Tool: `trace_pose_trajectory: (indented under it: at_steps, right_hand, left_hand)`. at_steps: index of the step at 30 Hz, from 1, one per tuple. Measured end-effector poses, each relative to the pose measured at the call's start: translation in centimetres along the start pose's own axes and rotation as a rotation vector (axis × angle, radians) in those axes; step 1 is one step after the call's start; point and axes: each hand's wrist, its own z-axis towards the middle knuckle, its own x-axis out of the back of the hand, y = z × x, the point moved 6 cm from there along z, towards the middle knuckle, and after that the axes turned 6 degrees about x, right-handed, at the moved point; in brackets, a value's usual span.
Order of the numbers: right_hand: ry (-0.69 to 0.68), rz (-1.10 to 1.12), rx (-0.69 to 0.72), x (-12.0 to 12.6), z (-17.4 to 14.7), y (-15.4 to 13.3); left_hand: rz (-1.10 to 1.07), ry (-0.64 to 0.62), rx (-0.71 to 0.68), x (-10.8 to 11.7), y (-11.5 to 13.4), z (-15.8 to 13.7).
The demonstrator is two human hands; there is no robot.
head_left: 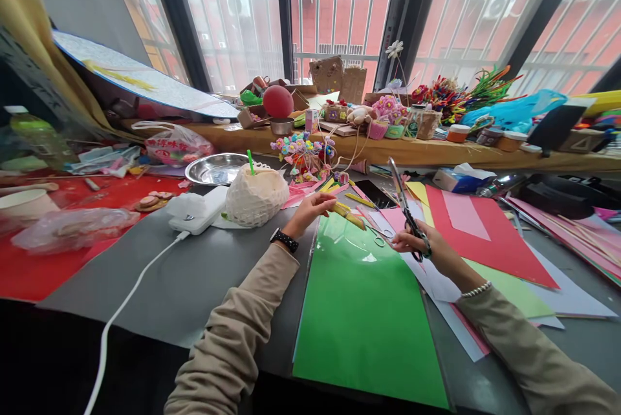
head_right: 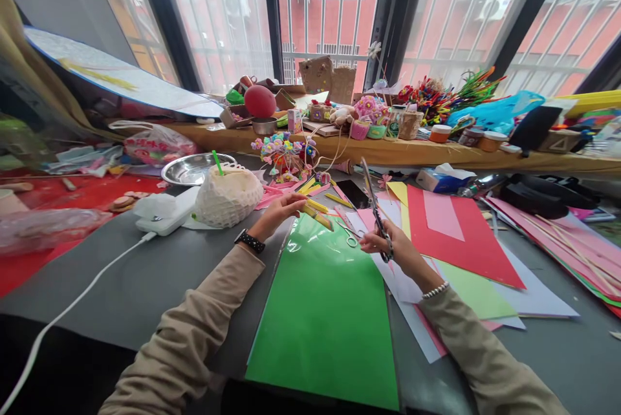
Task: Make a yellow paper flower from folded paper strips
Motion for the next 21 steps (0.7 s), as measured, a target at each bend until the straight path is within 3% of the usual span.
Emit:
trace_pose_trajectory:
  at_steps: [5,11,14,16,21]
  right_hand:
    - [0.036,0.202,0.072,-2.6,1.9,-1.1]
    - [-0.078,0.068,0.143,-6.1,2.7,-1.9]
    - [-0.004,-0.029,0.181,-6.4,2.8,-2.0]
    - [0.059,-0.061,0.213,-6.3,2.8,-1.9]
    - [0.129,-0.021,0.295,-6.2,2.6,-1.9]
  left_hand:
    - [-0.017,-0.056,-0.046,-1.5,0.9,-0.6]
    - [-0.087,0.043,-0.071,-2.2,1.3,-1.3]
    - [-0.244,0.079,0.012,-2.8,0.0,-1.5]
    - [-0.367,0.01,0.108,-3.9,-1.0,-1.7]
    - [-0.545,0.006,0.247,-5.4,-2.5,-2.1]
